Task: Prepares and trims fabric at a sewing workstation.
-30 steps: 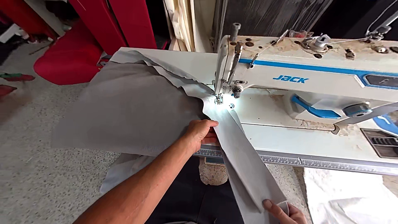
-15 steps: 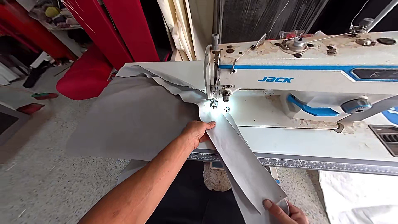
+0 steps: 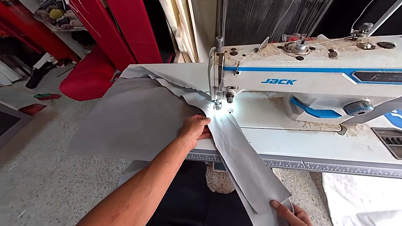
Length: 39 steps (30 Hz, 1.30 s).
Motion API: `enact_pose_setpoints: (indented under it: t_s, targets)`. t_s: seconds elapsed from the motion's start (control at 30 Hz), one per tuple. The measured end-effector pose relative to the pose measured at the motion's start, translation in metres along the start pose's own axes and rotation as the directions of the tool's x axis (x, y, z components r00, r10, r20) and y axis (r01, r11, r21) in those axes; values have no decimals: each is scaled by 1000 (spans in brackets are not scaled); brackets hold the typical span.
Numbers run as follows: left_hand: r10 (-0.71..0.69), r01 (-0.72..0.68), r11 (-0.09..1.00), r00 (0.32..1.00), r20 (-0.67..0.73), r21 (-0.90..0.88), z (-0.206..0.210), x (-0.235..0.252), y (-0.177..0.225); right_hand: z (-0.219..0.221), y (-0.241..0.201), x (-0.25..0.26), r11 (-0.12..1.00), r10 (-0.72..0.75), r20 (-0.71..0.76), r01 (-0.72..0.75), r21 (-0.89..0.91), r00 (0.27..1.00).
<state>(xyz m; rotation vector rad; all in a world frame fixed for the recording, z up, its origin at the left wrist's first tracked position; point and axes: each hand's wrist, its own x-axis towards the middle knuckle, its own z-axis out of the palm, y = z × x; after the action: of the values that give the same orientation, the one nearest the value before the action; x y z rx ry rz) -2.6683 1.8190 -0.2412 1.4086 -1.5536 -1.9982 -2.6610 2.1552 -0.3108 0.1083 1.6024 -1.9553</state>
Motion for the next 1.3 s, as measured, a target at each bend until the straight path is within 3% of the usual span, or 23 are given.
enact_pose_setpoints:
  t_s: [0.1,0.2,0.5,0.6,0.67,0.8,0.9,1.17,1.23,1.3]
  targets:
    - [-107,103,993,989,101,51,-3,7,11,1,-15,0,1000,0,2,0,22,1000]
    - [-145,135,986,984,104,96,-4,10,15,5,-27,1,1000,-21,-29,21,9,999]
    - [-90,85,992,994,54,96,-14,9,10,-3,-21,2,996,-69,-76,64,-60,995]
    - [-26,6,976,996,89,218,-15,10,10,-1,-18,1,997,-55,-106,49,-61,993]
    - [86,-135,916,986,145,379,-17,11,6,2,-18,2,999,-34,-129,30,-38,991]
    - [354,-418,618,904,239,666,-27,13,-6,1,-13,6,1000,-16,-128,13,-22,992]
    - [435,-475,519,862,259,711,-26,6,-11,-3,-9,9,1000,-6,-134,3,-26,991]
    - [541,-453,381,816,203,806,-10,6,-25,-6,5,12,998,-29,-104,23,-61,994]
    - [622,-499,373,760,188,782,-14,3,-30,-6,7,13,999,-21,-104,17,-39,994]
    - [749,-625,275,616,245,730,-19,-17,-43,-6,7,13,1000,7,-100,-7,0,995]
